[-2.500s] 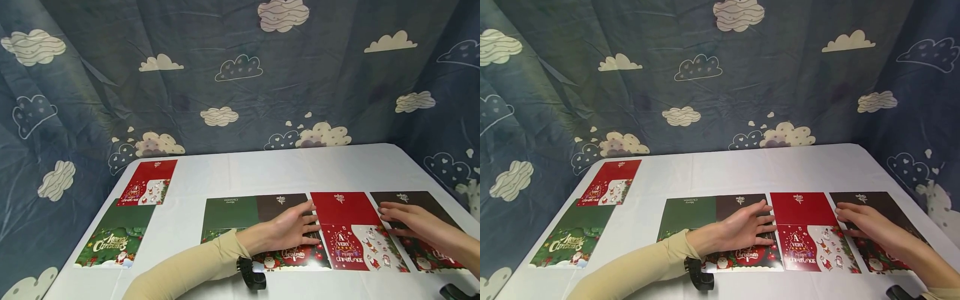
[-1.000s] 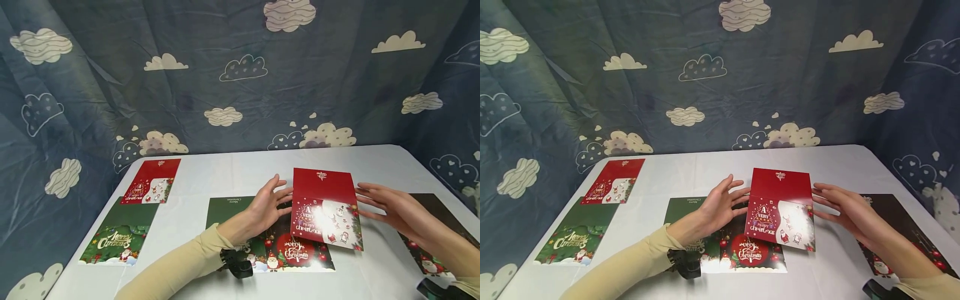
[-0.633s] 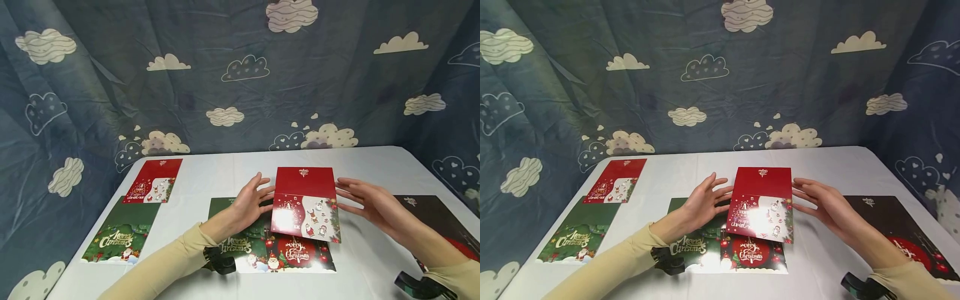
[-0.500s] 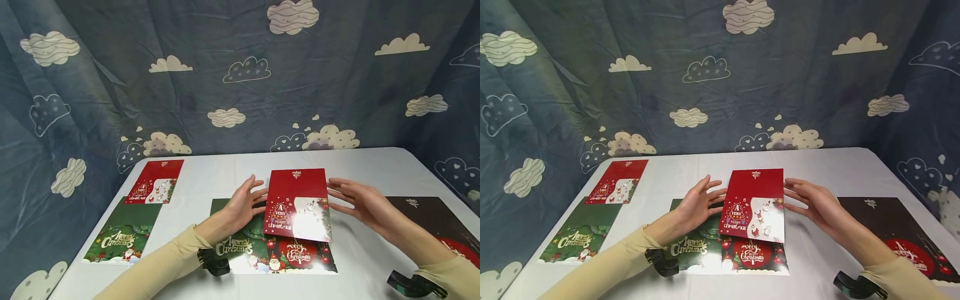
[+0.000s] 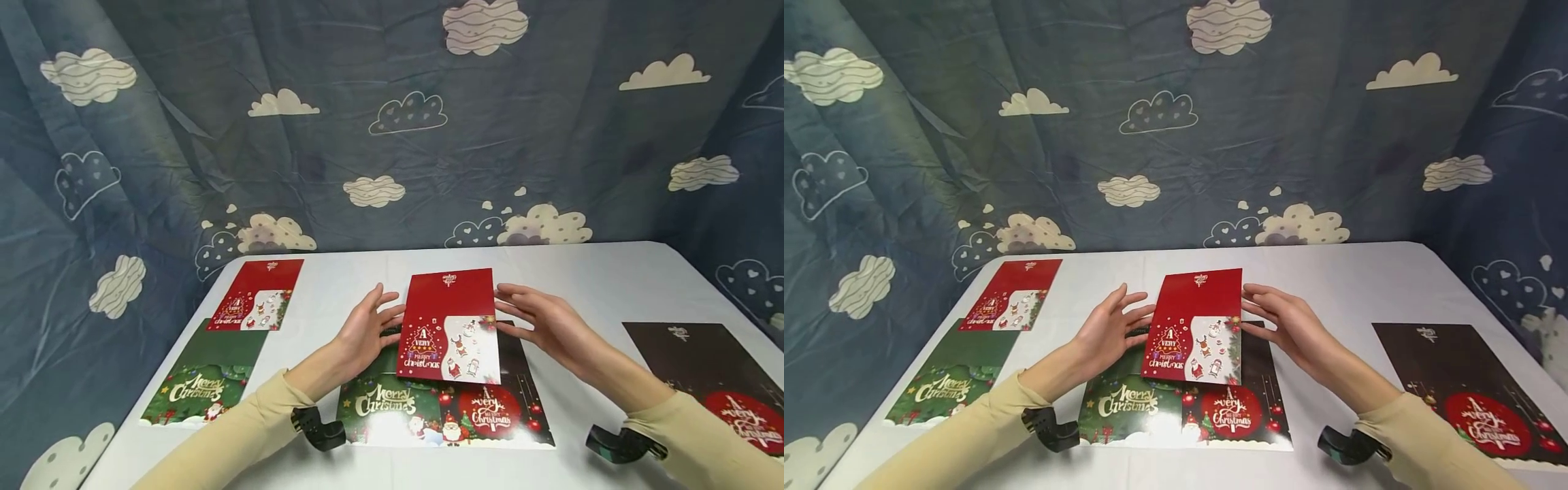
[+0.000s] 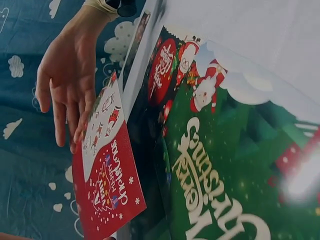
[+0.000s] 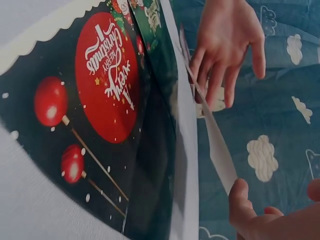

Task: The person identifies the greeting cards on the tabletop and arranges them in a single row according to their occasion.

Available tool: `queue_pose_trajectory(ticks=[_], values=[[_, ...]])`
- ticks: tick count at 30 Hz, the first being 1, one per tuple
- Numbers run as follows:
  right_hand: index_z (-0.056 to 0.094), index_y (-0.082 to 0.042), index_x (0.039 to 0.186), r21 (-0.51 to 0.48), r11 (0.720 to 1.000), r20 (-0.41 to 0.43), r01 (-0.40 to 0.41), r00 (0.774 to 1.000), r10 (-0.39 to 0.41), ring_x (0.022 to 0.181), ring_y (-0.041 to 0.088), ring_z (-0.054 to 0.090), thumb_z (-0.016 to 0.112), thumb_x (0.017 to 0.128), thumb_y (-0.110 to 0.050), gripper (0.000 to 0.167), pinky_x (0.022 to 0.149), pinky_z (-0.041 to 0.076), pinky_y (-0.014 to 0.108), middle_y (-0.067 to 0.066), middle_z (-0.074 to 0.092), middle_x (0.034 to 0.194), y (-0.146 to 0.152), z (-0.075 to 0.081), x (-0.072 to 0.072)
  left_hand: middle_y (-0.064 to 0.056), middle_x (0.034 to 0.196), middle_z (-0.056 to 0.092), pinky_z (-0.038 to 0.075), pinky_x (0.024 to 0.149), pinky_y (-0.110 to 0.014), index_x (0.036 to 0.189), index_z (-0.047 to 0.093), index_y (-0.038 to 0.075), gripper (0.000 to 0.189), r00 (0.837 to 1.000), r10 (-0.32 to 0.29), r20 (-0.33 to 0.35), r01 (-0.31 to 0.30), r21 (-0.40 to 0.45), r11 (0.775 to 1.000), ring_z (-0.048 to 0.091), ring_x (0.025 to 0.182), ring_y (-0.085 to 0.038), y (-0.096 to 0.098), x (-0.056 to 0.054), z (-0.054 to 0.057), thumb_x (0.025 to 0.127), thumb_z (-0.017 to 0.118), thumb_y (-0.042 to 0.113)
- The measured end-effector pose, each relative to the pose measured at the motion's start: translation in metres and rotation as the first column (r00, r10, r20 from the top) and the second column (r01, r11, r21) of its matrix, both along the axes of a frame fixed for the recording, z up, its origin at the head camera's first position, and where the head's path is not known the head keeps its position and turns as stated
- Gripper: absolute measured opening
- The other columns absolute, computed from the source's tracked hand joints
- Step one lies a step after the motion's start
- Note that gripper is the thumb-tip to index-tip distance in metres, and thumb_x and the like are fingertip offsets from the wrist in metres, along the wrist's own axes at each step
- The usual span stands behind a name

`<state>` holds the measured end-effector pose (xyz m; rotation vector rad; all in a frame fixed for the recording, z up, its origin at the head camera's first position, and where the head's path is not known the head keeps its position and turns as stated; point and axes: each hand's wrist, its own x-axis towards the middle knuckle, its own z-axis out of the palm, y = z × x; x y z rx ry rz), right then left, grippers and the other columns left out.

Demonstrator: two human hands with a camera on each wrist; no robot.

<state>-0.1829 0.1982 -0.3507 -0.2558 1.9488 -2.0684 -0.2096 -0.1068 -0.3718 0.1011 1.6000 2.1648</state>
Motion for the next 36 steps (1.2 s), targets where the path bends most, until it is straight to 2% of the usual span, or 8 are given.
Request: queue_pose_trajectory(ticks=[4,9,13,21,26,36], values=[[0.02,0.006,0.153,-0.027,1.0,0.001,-0.006,1.0,0.006,0.138,0.035,0.034,0.044,0.106,-0.028,0.063,0.098,0.048,0.034,0.023,0.022,0.157,-0.007,-0.001,-0.006,-0.022,0.155,0.028,0.029,0.112,-0.051,0.151,0.027,0.005,0.067,1.0,0.015,0.005,-0.015,0.014,1.0,0.028,0.139,-0.038,-0.01,-0.001,0.004,0.103,0.032,0.052],[0.019,0.006,0.153,-0.095,0.995,0.016,-0.022,1.0,0.024,0.14,0.038,0.03,0.044,0.106,-0.024,0.061,0.101,0.046,0.037,0.023,0.021,0.157,-0.018,-0.001,-0.014,-0.022,0.155,0.029,0.029,0.111,-0.051,0.15,0.028,0.004,0.065,0.999,0.038,0.005,-0.038,0.02,0.999,0.029,0.138,-0.038,-0.023,-0.001,0.009,0.104,0.03,0.05],[0.02,0.005,0.153,-0.105,0.994,0.025,-0.028,0.999,0.031,0.141,0.039,0.028,0.045,0.105,-0.022,0.06,0.101,0.046,0.039,0.021,0.022,0.157,-0.028,-0.003,-0.022,-0.022,0.155,0.028,0.027,0.112,-0.051,0.15,0.027,0.004,0.064,0.999,0.053,0.001,-0.053,0.028,0.998,0.028,0.139,-0.038,-0.033,-0.003,0.016,0.104,0.03,0.049],[0.019,0.007,0.152,-0.175,0.983,0.032,-0.052,0.998,0.059,0.142,0.04,0.027,0.039,0.106,-0.015,0.055,0.103,0.044,0.042,0.022,0.021,0.157,-0.051,-0.013,-0.034,-0.021,0.156,0.026,0.024,0.114,-0.051,0.15,0.027,0.004,0.062,0.995,0.098,0.022,-0.098,0.021,0.995,0.023,0.14,-0.038,-0.055,-0.004,0.025,0.105,0.031,0.045],[0.022,0.005,0.152,-0.179,0.983,0.029,-0.048,0.998,0.054,0.141,0.038,0.028,0.039,0.105,-0.015,0.054,0.104,0.043,0.043,0.019,0.022,0.158,-0.066,-0.016,-0.041,-0.02,0.156,0.025,0.022,0.115,-0.052,0.151,0.026,0.003,0.062,0.992,0.124,0.034,-0.124,0.019,0.992,0.022,0.141,-0.037,-0.067,-0.007,0.029,0.105,0.03,0.045],[0.027,0.005,0.151,-0.233,0.971,0.006,-0.054,0.998,0.057,0.141,0.035,0.03,0.04,0.104,-0.013,0.052,0.108,0.038,0.048,0.016,0.025,0.157,-0.098,-0.012,-0.059,-0.019,0.158,0.023,0.02,0.116,-0.051,0.153,0.022,0.001,0.066,0.985,0.173,0.004,-0.173,-0.011,0.985,0.019,0.143,-0.037,-0.093,-0.016,0.037,0.106,0.028,0.046]])
